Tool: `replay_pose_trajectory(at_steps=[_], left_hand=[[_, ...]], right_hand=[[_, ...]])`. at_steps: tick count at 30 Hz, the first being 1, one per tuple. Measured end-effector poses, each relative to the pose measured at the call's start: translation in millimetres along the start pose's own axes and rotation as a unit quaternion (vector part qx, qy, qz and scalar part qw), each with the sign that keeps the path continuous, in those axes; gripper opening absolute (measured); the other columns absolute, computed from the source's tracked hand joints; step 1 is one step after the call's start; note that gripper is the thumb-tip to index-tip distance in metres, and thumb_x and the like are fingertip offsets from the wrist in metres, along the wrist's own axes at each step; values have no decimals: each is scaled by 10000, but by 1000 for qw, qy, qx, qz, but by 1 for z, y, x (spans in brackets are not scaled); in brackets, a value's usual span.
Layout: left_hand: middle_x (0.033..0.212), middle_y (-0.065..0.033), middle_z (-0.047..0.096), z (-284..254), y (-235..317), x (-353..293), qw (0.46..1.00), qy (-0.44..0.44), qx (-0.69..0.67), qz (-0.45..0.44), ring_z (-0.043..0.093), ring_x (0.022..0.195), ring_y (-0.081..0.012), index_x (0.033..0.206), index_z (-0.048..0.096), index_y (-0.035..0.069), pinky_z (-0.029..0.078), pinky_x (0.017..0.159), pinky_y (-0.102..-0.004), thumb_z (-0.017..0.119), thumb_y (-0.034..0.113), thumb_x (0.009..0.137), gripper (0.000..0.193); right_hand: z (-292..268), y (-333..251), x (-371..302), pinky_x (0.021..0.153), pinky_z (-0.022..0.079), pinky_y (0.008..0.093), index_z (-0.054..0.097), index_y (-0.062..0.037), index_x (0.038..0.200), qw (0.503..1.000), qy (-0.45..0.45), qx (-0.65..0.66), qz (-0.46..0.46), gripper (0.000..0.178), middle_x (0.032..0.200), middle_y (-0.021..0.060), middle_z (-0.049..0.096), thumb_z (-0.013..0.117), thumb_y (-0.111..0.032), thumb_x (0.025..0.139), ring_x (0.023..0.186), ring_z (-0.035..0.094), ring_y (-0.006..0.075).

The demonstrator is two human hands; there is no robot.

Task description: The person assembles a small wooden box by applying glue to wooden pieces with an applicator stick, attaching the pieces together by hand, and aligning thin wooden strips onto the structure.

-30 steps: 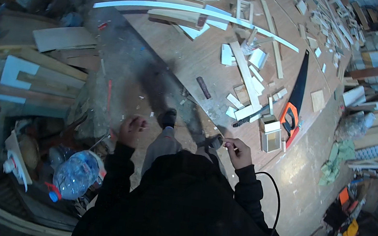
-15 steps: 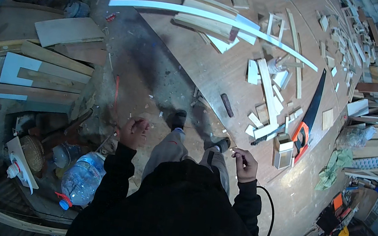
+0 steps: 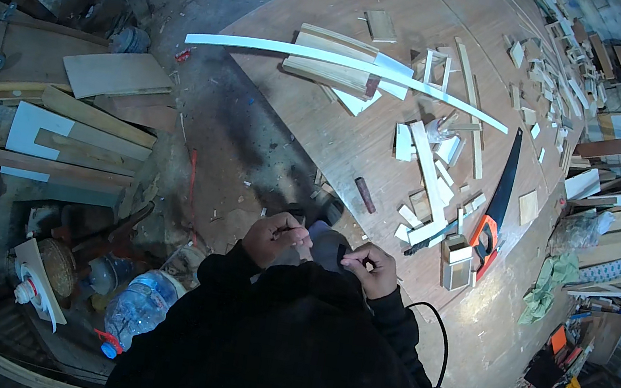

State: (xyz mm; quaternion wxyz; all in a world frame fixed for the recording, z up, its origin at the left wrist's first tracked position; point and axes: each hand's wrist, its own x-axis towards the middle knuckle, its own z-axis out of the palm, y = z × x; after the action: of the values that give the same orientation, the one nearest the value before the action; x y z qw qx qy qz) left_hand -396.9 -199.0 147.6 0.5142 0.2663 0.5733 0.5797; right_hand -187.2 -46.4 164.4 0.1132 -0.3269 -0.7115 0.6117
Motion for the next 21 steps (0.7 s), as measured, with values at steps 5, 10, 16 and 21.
replay_pose_trajectory(at_steps=[5, 10, 16, 21], left_hand=[[848, -76, 667, 14, 27, 23, 998, 53, 9, -17, 616, 788, -118, 908, 592, 9, 491, 736, -264, 592, 167, 940, 162], [865, -76, 665, 13, 29, 47, 994, 97, 54, -12, 616, 800, -116, 953, 591, 2, 493, 741, -263, 591, 197, 946, 195], [899, -60, 665, 31, 37, 83, 992, 102, 75, -16, 606, 823, -102, 1031, 602, 4, 486, 748, -255, 557, 224, 968, 233], [914, -64, 660, 33, 55, 114, 988, 90, 117, -36, 603, 825, -96, 1041, 600, 7, 486, 754, -243, 564, 212, 966, 221]], right_hand=[[-32, 1, 19, 619, 422, 237, 678, -22, 803, 999, 2, 20, -26, 68, 707, 32, 611, 734, -58, 793, 650, 541, 95], [-59, 4, 52, 643, 445, 247, 659, -7, 864, 997, 7, 69, -23, 51, 769, 66, 638, 677, -51, 845, 697, 582, 107], [-90, 21, 79, 578, 433, 239, 664, -27, 879, 999, -4, 21, -50, 75, 762, 67, 639, 709, -49, 823, 629, 571, 104], [-114, 23, 90, 558, 432, 211, 627, -18, 836, 999, 10, -4, -35, 126, 713, 24, 636, 722, -100, 842, 601, 545, 50]])
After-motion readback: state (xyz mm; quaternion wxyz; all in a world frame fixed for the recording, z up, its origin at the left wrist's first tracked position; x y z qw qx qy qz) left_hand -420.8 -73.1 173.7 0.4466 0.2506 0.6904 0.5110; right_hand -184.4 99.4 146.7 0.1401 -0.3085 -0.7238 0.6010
